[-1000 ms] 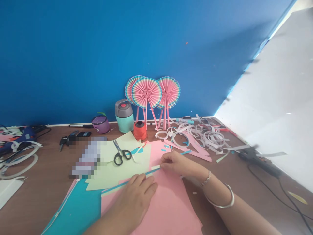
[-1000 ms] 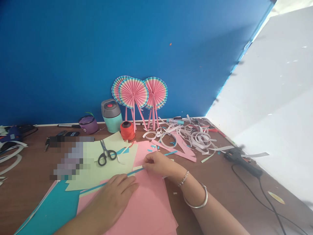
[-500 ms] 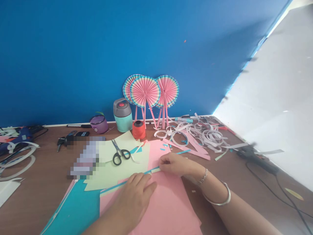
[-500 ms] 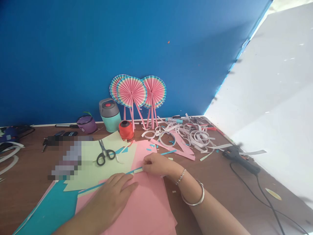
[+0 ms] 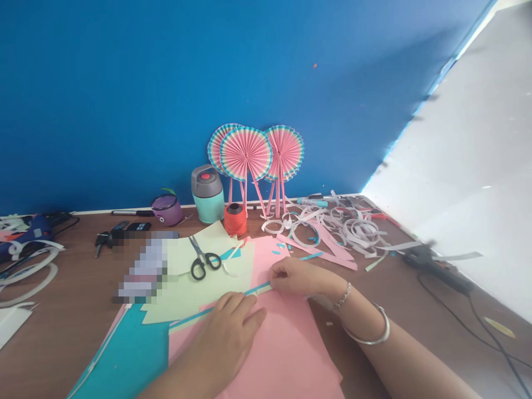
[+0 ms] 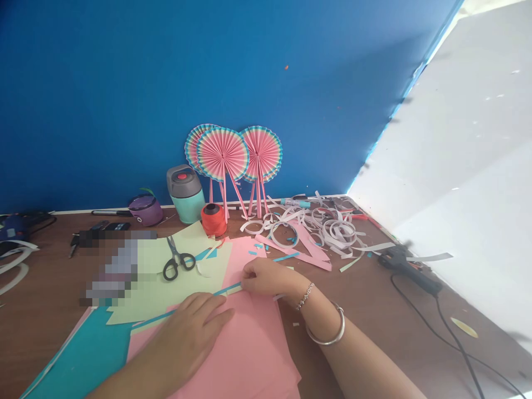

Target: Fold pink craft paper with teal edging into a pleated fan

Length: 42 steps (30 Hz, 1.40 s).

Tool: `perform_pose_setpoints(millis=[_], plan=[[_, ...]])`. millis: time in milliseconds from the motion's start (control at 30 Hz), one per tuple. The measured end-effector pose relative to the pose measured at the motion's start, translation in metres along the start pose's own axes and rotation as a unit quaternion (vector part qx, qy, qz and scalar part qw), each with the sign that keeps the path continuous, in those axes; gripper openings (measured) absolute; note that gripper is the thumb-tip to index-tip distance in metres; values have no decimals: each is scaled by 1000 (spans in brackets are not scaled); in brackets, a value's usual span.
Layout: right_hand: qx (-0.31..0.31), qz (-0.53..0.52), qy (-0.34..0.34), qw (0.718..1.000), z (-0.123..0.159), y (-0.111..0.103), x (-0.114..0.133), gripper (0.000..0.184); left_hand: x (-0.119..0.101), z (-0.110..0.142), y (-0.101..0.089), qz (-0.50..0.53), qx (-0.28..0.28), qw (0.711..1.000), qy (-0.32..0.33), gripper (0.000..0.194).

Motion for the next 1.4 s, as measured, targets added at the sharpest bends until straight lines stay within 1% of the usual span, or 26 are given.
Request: perform_pose_setpoints(millis=[200,400,767,933,1100,1267,1400], plan=[[2,10,4,1000,-1,-1,0,12,0,1,2,2,0,1000,-1,38],[13,5,11,1000,0,-2,1,12,0,0,1,9,12,1000,-12,36],[2,23,10,1000,-1,-3,5,11,0,1,2,10,3,1000,-13,38],[9,28,12,999,-2,-3,5,10,0,2,3,0,-10,1000,-20,38],[4,36,7,999,-3,-2,3,11,1,2,5,-19,8,1000,-5,38],[3,30,17,999,-2,-2,5,10,3,2,9,-37,19,999,-7,36],[-16,30,20,999,-1,-1,5,11,4,3,12,-39,22,999,-9,36]])
Point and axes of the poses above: each hand's wrist, its own z-axis away from the middle knuckle, its own y-axis out of the palm, x = y × z, the point moved 1 cm from there along -z, towards the middle knuckle, and after that the axes turned 10 degrees about z, right-handed, at the moved point
